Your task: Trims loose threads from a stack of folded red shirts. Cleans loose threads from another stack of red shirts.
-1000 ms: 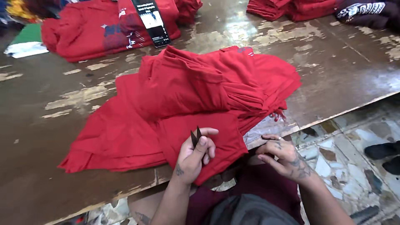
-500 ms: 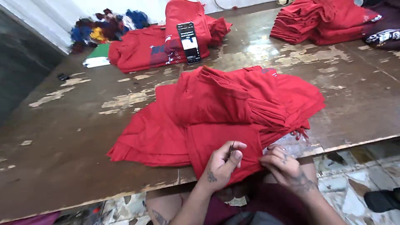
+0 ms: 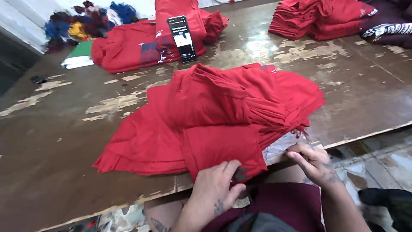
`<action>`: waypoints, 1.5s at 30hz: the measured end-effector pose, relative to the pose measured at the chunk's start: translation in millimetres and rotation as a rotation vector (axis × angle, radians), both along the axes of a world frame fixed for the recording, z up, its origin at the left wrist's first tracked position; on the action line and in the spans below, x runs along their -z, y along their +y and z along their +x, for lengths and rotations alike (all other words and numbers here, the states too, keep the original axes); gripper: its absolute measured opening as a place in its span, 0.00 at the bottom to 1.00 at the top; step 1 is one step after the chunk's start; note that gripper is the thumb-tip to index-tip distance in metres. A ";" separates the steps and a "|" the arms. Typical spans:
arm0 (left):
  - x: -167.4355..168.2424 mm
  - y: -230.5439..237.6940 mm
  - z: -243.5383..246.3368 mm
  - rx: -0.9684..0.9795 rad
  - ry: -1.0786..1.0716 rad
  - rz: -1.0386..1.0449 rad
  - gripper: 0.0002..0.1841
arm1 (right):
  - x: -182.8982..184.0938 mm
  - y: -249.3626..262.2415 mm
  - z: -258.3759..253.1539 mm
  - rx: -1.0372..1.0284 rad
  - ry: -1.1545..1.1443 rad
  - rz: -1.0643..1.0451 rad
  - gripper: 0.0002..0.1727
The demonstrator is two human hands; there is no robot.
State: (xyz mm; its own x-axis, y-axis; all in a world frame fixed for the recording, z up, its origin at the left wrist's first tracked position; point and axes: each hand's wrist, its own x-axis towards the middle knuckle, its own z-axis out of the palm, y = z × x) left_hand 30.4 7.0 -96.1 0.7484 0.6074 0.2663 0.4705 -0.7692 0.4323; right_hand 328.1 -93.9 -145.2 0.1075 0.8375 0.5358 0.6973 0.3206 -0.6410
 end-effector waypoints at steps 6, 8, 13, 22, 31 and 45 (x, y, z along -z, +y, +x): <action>-2.8 14.2 -9.2 -0.105 -0.403 -0.411 0.11 | -0.3 11.8 -0.5 -0.019 0.096 0.007 0.20; -5.4 18.4 -7.3 -0.144 -0.543 -0.523 0.08 | -0.2 12.7 0.1 -0.024 0.110 0.003 0.20; -5.6 19.3 -5.6 -0.156 -0.573 -0.558 0.07 | 2.6 11.2 2.7 -0.029 0.139 0.002 0.21; -10.5 20.7 -5.3 -0.148 -0.553 -0.580 0.08 | -20.6 -3.4 -54.9 -0.121 -0.105 0.250 0.11; -15.9 20.0 -7.1 -0.194 -0.482 -0.553 0.07 | -15.5 5.7 -93.2 -0.307 -0.217 0.428 0.04; -13.9 22.4 -10.2 -0.130 -0.494 -0.595 0.08 | -54.9 -21.5 -92.8 -0.710 0.057 0.027 0.24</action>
State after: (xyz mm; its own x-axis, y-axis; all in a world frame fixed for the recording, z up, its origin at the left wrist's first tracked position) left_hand 20.2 29.5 -82.2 0.5409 0.8272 0.1521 0.1873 -0.2947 0.9370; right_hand 235.3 -115.4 -90.4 -0.4306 0.7019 0.5674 0.2797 0.7015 -0.6555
